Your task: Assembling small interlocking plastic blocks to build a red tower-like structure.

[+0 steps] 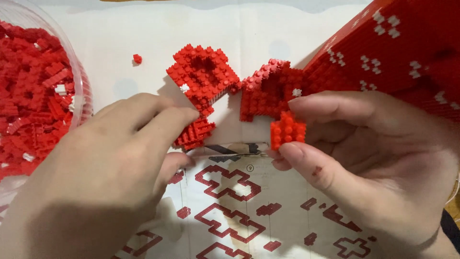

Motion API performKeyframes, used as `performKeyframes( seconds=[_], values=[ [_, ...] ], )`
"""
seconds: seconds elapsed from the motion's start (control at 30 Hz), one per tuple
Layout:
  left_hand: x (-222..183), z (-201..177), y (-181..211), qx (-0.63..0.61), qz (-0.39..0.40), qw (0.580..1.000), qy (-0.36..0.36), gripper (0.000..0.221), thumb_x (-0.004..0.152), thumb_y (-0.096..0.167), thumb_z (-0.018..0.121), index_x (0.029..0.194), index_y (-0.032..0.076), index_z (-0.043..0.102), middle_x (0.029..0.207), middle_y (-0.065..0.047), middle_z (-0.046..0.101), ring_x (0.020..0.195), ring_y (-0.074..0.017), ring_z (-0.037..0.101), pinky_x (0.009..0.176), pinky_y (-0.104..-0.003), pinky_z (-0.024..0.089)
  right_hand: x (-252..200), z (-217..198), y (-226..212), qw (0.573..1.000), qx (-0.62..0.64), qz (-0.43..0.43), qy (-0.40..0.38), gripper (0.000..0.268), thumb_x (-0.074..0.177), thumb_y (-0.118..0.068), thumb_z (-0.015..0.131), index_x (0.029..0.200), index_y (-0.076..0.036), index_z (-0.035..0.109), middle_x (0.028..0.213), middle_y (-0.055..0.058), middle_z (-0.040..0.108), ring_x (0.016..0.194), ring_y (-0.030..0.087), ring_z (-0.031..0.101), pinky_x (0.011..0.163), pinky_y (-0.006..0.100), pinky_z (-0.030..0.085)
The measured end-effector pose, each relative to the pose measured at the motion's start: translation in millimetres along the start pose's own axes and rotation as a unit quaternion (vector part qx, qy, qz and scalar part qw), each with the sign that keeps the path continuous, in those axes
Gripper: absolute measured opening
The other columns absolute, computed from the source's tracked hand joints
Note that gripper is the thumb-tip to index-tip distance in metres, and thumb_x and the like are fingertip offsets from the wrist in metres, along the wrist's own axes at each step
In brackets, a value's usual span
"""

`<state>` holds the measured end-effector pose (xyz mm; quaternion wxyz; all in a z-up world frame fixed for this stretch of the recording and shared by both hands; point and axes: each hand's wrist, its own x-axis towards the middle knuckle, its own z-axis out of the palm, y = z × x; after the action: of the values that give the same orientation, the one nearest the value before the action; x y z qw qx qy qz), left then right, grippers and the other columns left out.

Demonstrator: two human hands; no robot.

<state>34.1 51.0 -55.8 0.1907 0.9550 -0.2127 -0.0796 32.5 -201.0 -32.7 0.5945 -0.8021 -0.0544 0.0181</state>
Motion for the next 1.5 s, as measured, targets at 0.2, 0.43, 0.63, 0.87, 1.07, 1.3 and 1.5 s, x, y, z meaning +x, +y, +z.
performKeyframes(
  seconds=[0.2,0.43,0.63,0.87,1.07,1.3,1.5],
  values=[
    [-0.2,-3.6,11.8,0.055,0.034,0.997,0.034,0.027,0.095,0.025,0.067,0.118,0.011,0.066,0.112,-0.005,0.066,0.092,-0.0316,0.064,0.054,-0.051,0.054,-0.7,0.8,-0.7,1.000,-0.024,-0.005,-0.001,0.041,0.074,0.011,0.074,0.113,0.017,0.063,0.099,0.025,0.074,0.076,0.031,0.084,0.074,0.033,0.075],
    [4.2,-6.6,11.6,0.111,-0.024,0.989,-0.095,0.040,0.088,-0.002,0.048,0.125,0.012,0.058,0.116,-0.005,0.063,0.088,-0.0307,0.066,0.049,-0.057,0.063,-0.1,-5.6,4.6,0.998,-0.028,-0.040,-0.036,0.043,0.079,0.015,0.067,0.121,0.019,0.057,0.118,0.030,0.070,0.088,0.036,0.086,0.079,0.035,0.076],
    [-11.5,-2.5,-7.7,0.236,0.029,0.968,0.085,0.029,0.102,-0.001,0.057,0.127,0.006,0.071,0.134,-0.009,0.071,0.116,-0.0332,0.067,0.078,-0.048,0.064,-1.8,-1.6,3.1,0.999,-0.037,-0.019,-0.012,0.038,0.076,0.012,0.073,0.112,0.017,0.063,0.101,0.026,0.075,0.080,0.031,0.085,0.072,0.032,0.075],
    [-17.0,6.8,-25.9,0.257,-0.035,0.959,0.115,0.063,0.101,0.016,0.053,0.157,-0.005,0.072,0.157,-0.034,0.071,0.162,-0.0623,0.050,0.127,-0.077,0.016,-1.1,-3.2,0.9,0.997,-0.080,0.000,-0.008,0.034,0.073,0.006,0.079,0.105,0.012,0.070,0.085,0.023,0.079,0.067,0.025,0.084,0.061,0.028,0.074],
    [-11.6,-5.4,-45.0,0.315,0.024,0.938,0.144,0.090,0.059,0.017,0.076,0.149,0.014,0.069,0.145,-0.006,0.070,0.142,-0.0412,0.051,0.109,-0.046,0.054,1.3,0.9,-8.1,0.996,-0.080,0.043,0.005,0.023,0.079,0.001,0.073,0.100,0.009,0.072,0.086,0.023,0.078,0.070,0.031,0.087,0.054,0.035,0.083],
    [-15.4,-31.1,-31.9,0.117,0.016,0.966,0.230,0.050,0.092,-0.011,0.059,0.140,-0.010,0.072,0.130,-0.025,0.068,0.118,-0.0389,0.062,0.090,-0.040,0.062,1.5,3.5,-2.5,0.991,-0.016,0.115,0.060,0.019,0.081,0.001,0.076,0.096,0.007,0.068,0.082,0.022,0.074,0.070,0.031,0.081,0.049,0.038,0.073],
    [-26.3,-42.6,-48.7,-0.166,-0.088,0.938,0.291,0.026,0.118,-0.018,0.045,0.136,-0.012,0.062,0.128,-0.023,0.059,0.109,-0.0259,0.072,0.079,-0.029,0.070,0.5,-2.9,16.9,0.994,0.086,0.056,0.032,0.017,0.085,0.001,0.074,0.099,0.004,0.065,0.083,0.016,0.067,0.051,0.026,0.065,0.042,0.030,0.058]
  ],
)
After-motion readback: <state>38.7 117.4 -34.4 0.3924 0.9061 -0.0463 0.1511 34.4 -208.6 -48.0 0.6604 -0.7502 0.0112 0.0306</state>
